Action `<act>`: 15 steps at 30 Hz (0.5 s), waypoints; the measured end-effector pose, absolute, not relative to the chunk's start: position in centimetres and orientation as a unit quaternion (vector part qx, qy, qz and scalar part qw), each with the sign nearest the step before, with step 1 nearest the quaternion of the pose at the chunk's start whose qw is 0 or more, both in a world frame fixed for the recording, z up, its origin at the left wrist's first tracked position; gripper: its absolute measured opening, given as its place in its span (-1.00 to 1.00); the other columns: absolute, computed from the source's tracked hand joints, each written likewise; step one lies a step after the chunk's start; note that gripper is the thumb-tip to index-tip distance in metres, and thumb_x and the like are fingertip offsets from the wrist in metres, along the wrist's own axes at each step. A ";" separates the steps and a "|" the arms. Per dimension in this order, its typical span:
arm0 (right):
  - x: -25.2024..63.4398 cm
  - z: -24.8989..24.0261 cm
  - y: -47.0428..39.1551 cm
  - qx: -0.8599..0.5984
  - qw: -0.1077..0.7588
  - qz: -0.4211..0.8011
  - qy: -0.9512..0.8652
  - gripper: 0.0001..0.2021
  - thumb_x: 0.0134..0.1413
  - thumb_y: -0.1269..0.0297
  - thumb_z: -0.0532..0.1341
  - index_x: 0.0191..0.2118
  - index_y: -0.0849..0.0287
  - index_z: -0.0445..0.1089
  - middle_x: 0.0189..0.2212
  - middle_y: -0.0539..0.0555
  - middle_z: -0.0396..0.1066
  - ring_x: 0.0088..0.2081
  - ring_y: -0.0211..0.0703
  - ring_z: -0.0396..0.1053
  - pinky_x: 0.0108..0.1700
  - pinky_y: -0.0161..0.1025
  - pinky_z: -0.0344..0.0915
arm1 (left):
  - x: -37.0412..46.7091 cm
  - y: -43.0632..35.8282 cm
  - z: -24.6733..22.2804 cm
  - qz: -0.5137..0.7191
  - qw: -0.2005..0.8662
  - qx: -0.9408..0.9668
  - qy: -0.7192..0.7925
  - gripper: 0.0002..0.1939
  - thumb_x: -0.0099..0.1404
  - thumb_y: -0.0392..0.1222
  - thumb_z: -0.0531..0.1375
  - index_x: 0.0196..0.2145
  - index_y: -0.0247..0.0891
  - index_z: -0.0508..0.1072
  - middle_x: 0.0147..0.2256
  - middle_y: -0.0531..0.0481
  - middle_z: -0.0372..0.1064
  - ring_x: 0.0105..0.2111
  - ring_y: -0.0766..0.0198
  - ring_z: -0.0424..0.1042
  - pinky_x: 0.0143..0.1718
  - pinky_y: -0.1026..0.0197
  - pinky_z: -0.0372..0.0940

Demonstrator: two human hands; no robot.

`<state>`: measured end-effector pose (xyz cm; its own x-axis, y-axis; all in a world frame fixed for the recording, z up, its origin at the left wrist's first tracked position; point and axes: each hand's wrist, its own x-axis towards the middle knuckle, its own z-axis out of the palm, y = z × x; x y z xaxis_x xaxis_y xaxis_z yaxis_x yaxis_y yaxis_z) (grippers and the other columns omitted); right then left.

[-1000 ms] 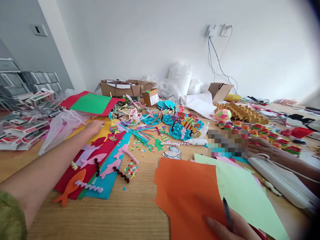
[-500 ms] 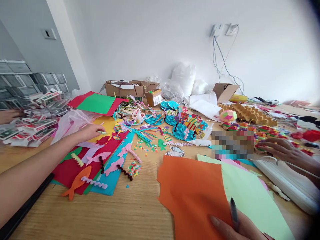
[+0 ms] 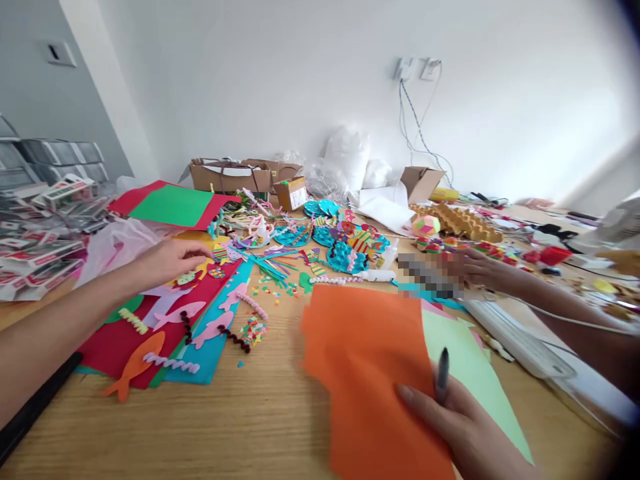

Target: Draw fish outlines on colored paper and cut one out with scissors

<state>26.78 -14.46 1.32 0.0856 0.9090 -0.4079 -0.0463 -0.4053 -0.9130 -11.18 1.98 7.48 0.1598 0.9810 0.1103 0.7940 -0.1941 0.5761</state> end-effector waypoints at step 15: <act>24.5 1.9 -12.9 -0.470 0.506 0.622 -0.369 -0.57 -0.11 0.21 0.33 -0.05 0.14 0.36 -0.19 0.14 0.51 -0.25 0.04 0.49 -0.20 -0.08 0.41 | 1.8 -5.2 2.3 0.343 0.567 0.585 0.467 -0.36 0.03 -0.14 0.21 0.10 -0.10 0.20 -0.41 0.11 0.27 -0.39 0.30 0.32 -0.37 0.27 0.19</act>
